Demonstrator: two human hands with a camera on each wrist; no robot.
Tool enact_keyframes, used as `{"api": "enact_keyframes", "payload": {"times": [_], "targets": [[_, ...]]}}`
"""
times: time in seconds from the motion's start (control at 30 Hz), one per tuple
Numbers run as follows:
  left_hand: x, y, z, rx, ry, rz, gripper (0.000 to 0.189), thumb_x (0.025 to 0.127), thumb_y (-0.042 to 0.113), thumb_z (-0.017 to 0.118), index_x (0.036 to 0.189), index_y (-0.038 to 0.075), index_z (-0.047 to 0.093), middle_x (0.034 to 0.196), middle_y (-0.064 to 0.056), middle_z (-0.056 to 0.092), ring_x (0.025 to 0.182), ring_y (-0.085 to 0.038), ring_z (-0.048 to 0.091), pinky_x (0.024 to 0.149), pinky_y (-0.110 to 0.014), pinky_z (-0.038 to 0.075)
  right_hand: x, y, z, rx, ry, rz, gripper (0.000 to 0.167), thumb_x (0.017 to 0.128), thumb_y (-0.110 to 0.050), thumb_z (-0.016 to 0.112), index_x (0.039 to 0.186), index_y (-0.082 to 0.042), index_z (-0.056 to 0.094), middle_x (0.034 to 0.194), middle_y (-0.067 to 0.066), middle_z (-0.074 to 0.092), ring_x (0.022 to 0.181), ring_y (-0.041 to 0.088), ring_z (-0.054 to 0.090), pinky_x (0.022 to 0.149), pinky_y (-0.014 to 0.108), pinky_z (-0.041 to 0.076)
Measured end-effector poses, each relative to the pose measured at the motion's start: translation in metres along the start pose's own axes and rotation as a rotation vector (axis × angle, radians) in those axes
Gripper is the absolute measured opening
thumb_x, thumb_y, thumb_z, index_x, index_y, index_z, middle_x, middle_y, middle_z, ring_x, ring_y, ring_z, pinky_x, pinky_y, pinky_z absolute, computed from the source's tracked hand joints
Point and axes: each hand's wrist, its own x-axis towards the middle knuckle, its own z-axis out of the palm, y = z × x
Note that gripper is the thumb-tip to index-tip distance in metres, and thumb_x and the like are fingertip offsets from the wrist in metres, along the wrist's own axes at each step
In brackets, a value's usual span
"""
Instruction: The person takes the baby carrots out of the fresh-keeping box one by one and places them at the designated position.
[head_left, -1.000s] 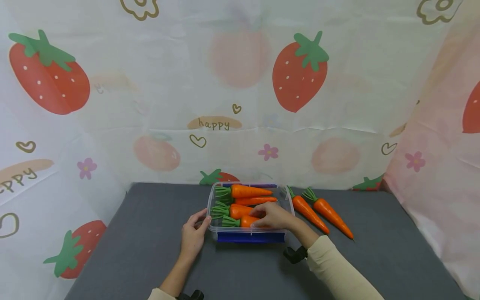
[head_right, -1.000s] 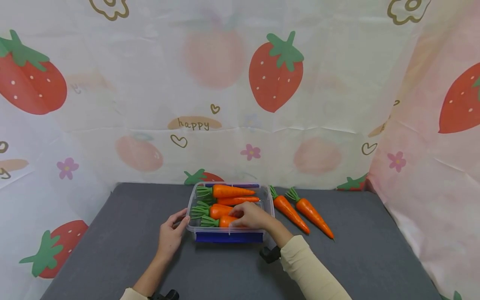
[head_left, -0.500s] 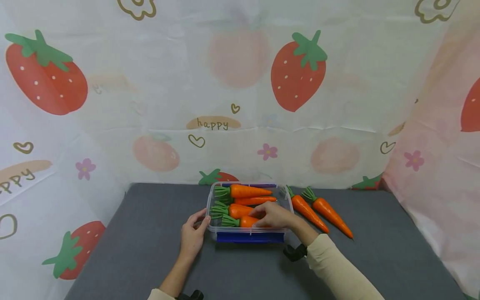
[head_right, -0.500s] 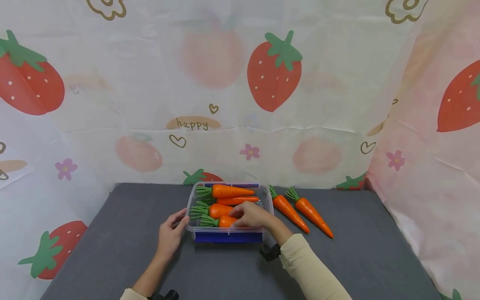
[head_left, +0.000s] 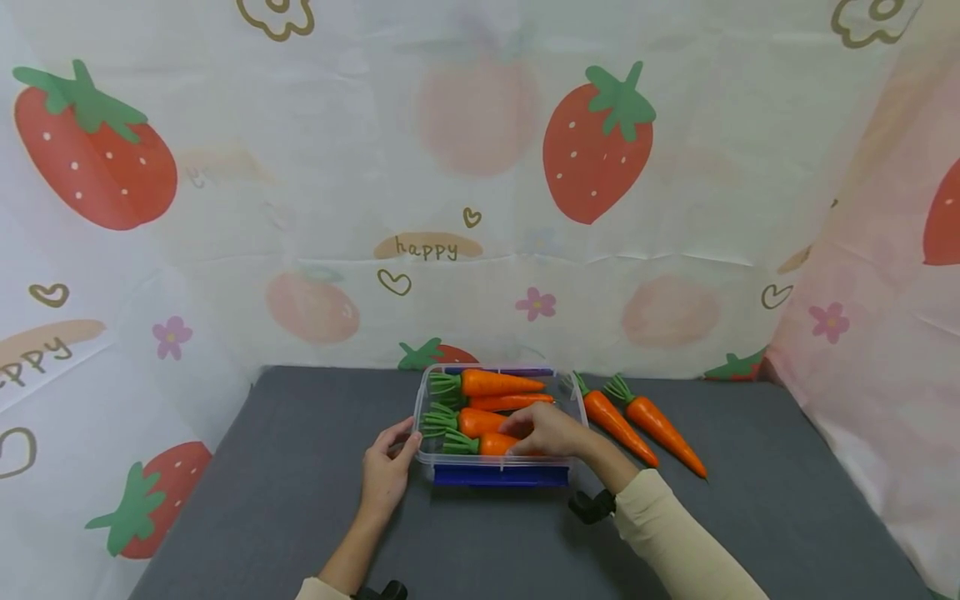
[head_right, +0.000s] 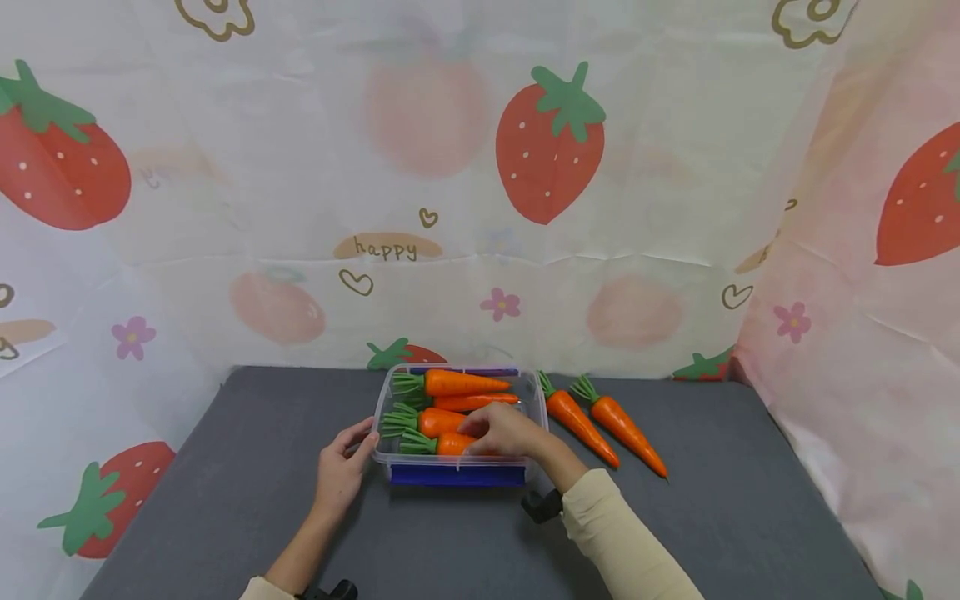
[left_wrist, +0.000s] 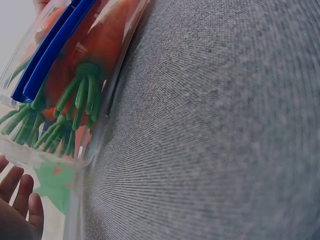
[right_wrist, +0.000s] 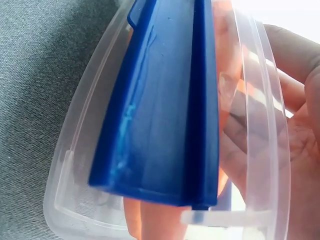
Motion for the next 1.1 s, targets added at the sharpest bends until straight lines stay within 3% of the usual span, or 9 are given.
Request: {"api": "enact_keyframes", "payload": {"times": [0.13,0.23,0.47,0.57,0.63,0.7,0.93,1.1], "targets": [[0.0,0.0,0.0,0.004,0.0,0.008,0.032,0.092,0.015,0.067,0.121,0.001,0.067,0.116,-0.017,0.067,0.093,0.004,0.057,0.077,-0.013,0.047,0.0,0.0,-0.001,-0.006,-0.009,-0.007,0.037,0.086,-0.019,0.075,0.121,-0.006,0.068,0.123,0.012,0.068,0.115,0.028,0.062,0.097,0.045,0.05],[-0.005,0.016,-0.003,0.008,-0.014,-0.002,0.032,0.092,0.013,0.067,0.121,-0.002,0.066,0.116,-0.019,0.067,0.094,-0.001,0.059,0.078,-0.015,0.048,-0.001,0.002,0.0,-0.007,0.006,-0.016,0.037,0.086,-0.019,0.075,0.12,-0.008,0.069,0.122,0.01,0.068,0.114,0.027,0.063,0.096,0.045,0.051],[-0.008,0.025,-0.004,0.012,-0.015,-0.01,0.032,0.092,0.011,0.066,0.121,-0.004,0.066,0.116,-0.02,0.067,0.094,0.0,0.058,0.077,-0.015,0.049,-0.001,0.003,0.002,-0.046,0.07,-0.036,0.038,0.083,-0.022,0.078,0.119,-0.01,0.071,0.12,0.007,0.07,0.109,0.024,0.064,0.09,0.04,0.054],[-0.011,0.04,-0.007,0.015,-0.023,-0.024,0.032,0.092,0.008,0.065,0.121,-0.006,0.065,0.115,-0.022,0.066,0.095,-0.006,0.06,0.078,-0.016,0.049,0.0,0.001,0.002,-0.084,0.087,-0.042,0.038,0.082,-0.023,0.079,0.118,-0.011,0.071,0.119,0.006,0.07,0.107,0.023,0.064,0.088,0.037,0.055],[-0.011,0.041,-0.007,0.021,-0.026,-0.022,0.032,0.092,0.008,0.065,0.121,-0.006,0.065,0.115,-0.022,0.067,0.095,-0.007,0.059,0.077,-0.015,0.049,-0.001,0.0,0.002,-0.118,0.094,-0.054,0.038,0.082,-0.022,0.079,0.117,-0.011,0.071,0.118,0.005,0.071,0.105,0.021,0.065,0.087,0.036,0.055],[-0.011,0.039,-0.007,0.022,-0.028,-0.02,0.032,0.092,0.007,0.065,0.121,-0.006,0.065,0.115,-0.022,0.067,0.095,-0.006,0.06,0.077,-0.015,0.049,-0.002,-0.002,0.002,-0.145,0.101,-0.066,0.037,0.081,-0.021,0.079,0.115,-0.01,0.072,0.115,0.004,0.072,0.101,0.019,0.065,0.086,0.035,0.055],[-0.001,0.005,-0.001,0.005,-0.013,-0.017,0.033,0.093,0.014,0.066,0.123,0.001,0.066,0.118,-0.017,0.067,0.095,0.001,0.058,0.078,-0.014,0.048,-0.005,-0.007,-0.002,-0.171,0.164,-0.063,0.036,0.081,-0.023,0.08,0.115,-0.011,0.072,0.109,0.002,0.072,0.088,0.011,0.062,0.076,0.024,0.052],[0.0,-0.002,0.0,-0.01,-0.011,0.01,0.033,0.093,0.016,0.067,0.122,0.002,0.067,0.117,-0.017,0.067,0.094,0.002,0.058,0.078,-0.015,0.049,-0.006,-0.007,-0.007,-0.118,0.245,-0.031,0.034,0.08,-0.026,0.08,0.111,-0.013,0.072,0.104,0.002,0.071,0.085,0.011,0.059,0.076,0.023,0.051]]}}
